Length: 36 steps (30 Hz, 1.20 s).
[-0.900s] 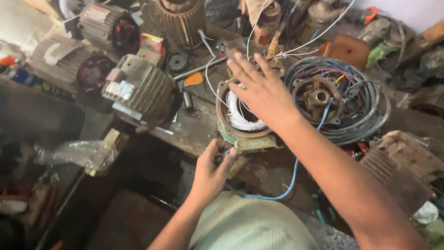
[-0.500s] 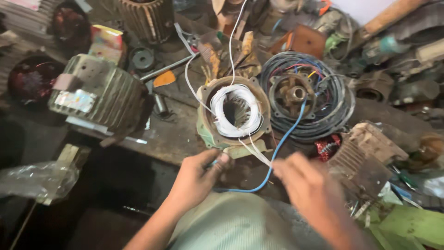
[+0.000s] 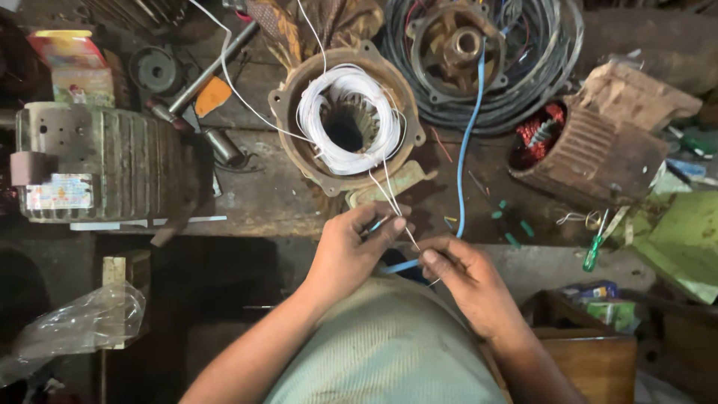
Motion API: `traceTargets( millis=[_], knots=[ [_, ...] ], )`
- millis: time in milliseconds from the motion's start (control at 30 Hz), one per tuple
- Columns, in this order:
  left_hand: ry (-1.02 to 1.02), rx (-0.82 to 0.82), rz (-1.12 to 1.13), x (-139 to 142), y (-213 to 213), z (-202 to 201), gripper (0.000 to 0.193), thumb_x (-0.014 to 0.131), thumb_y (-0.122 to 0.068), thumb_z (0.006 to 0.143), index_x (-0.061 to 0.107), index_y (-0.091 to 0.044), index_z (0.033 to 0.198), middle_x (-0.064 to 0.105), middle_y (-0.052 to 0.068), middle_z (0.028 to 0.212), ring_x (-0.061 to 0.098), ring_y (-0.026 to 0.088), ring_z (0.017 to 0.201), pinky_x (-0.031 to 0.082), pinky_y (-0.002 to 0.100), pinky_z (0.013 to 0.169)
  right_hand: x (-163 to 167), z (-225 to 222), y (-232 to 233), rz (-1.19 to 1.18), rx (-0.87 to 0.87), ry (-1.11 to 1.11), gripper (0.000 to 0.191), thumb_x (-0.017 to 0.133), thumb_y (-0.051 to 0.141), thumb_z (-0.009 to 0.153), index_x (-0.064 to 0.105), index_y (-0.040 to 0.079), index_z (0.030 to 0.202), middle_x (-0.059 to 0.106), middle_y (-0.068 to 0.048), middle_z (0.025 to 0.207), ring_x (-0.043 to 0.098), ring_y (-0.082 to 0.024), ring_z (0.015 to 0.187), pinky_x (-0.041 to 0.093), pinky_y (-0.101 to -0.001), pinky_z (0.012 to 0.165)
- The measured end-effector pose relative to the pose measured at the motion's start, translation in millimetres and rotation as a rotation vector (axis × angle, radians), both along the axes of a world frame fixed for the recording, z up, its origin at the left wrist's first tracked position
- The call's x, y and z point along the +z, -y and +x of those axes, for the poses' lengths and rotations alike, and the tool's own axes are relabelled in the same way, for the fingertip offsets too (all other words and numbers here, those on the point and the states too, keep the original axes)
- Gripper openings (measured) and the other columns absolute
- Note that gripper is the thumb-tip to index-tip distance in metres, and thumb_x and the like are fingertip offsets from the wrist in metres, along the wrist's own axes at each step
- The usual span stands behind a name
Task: The person works on an electric motor stator, stripping wire insulation, twisting wires, and wrapping connections with tape. They use pliers and scissors to cut and prepare wires, then secure the connections with electrical tape.
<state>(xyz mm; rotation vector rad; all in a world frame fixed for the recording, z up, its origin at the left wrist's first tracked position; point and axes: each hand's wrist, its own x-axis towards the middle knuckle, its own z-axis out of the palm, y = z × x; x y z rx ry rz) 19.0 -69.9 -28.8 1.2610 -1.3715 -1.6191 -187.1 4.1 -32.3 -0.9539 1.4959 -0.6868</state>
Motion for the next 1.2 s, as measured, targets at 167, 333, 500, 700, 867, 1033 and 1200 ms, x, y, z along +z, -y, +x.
traceTargets(
  millis=[167, 333, 500, 700, 867, 1033, 1200],
  knots=[
    [0.045, -0.008, 0.002, 1.8, 2.1, 3.5, 0.025, 0.067, -0.021, 0.098, 0.075, -0.004, 0.114, 0.080, 0.007, 0.093, 0.073, 0.010, 0.081, 0.058, 0.028, 0.076, -18.5, 3.0, -5.5, 0.011, -0.119, 0.176, 0.019, 0.065, 0.013, 0.096, 0.072, -0.001, 0.107, 0.068, -0.002, 0.090, 0.063, -0.012, 0.085, 0.051, -0.0291, 0.081],
    [0.134, 0.034, 0.000, 9.1, 0.9, 6.3, 0.021, 0.068, -0.021, 0.095, 0.074, -0.003, 0.103, 0.075, 0.008, 0.077, 0.067, 0.013, 0.064, 0.055, 0.031, 0.062, -12.0, -1.2, 1.3, 0.014, -0.127, 0.224, 0.017, 0.060, 0.013, 0.099, 0.067, 0.000, 0.107, 0.069, -0.004, 0.089, 0.066, -0.014, 0.087, 0.052, -0.0304, 0.082],
    [0.212, 0.060, -0.065, 10.9, 5.2, 7.2, 0.021, 0.069, -0.021, 0.096, 0.072, -0.001, 0.102, 0.071, 0.011, 0.073, 0.061, 0.017, 0.063, 0.054, 0.032, 0.063, 2.0, 9.4, -0.5, -0.139, 0.018, 0.030, 0.016, 0.054, 0.014, 0.102, 0.063, 0.002, 0.108, 0.066, -0.003, 0.093, 0.069, -0.013, 0.087, 0.055, -0.0288, 0.080],
    [-0.016, 0.042, -0.077, 10.5, 13.1, 5.8, 0.020, 0.065, -0.020, 0.100, 0.071, -0.001, 0.102, 0.077, 0.005, 0.084, 0.067, 0.009, 0.079, 0.056, 0.029, 0.075, 11.3, 23.3, -11.5, -0.241, 0.034, -0.164, 0.015, 0.053, 0.016, 0.103, 0.059, 0.003, 0.109, 0.064, -0.003, 0.086, 0.070, -0.010, 0.074, 0.056, -0.0271, 0.066],
    [0.005, 0.035, -0.055, 7.9, 13.9, 3.8, 0.020, 0.065, -0.021, 0.099, 0.071, -0.002, 0.102, 0.077, 0.003, 0.085, 0.067, 0.007, 0.079, 0.056, 0.027, 0.074, 9.1, 26.4, -10.0, -0.199, 0.004, -0.050, 0.017, 0.053, 0.015, 0.104, 0.063, 0.004, 0.113, 0.064, -0.002, 0.086, 0.060, -0.008, 0.068, 0.050, -0.0246, 0.061],
    [-0.040, 0.050, -0.005, 4.8, 10.7, 1.4, 0.020, 0.066, -0.021, 0.100, 0.071, -0.002, 0.103, 0.075, 0.004, 0.086, 0.066, 0.007, 0.080, 0.055, 0.027, 0.074, 6.8, 27.6, -5.2, -0.100, -0.149, 0.047, 0.019, 0.060, 0.017, 0.101, 0.067, 0.004, 0.113, 0.062, -0.002, 0.083, 0.050, -0.009, 0.062, 0.040, -0.0240, 0.054],
    [-0.201, -0.094, 0.085, 2.7, 4.8, 9.1, 0.022, 0.066, -0.022, 0.097, 0.069, -0.005, 0.111, 0.074, 0.002, 0.095, 0.068, 0.006, 0.090, 0.057, 0.027, 0.082, 9.5, 24.8, -2.6, -0.059, -0.183, 0.199, 0.018, 0.061, 0.019, 0.100, 0.066, 0.003, 0.108, 0.063, -0.001, 0.086, 0.057, -0.009, 0.072, 0.044, -0.0249, 0.062]
  ],
)
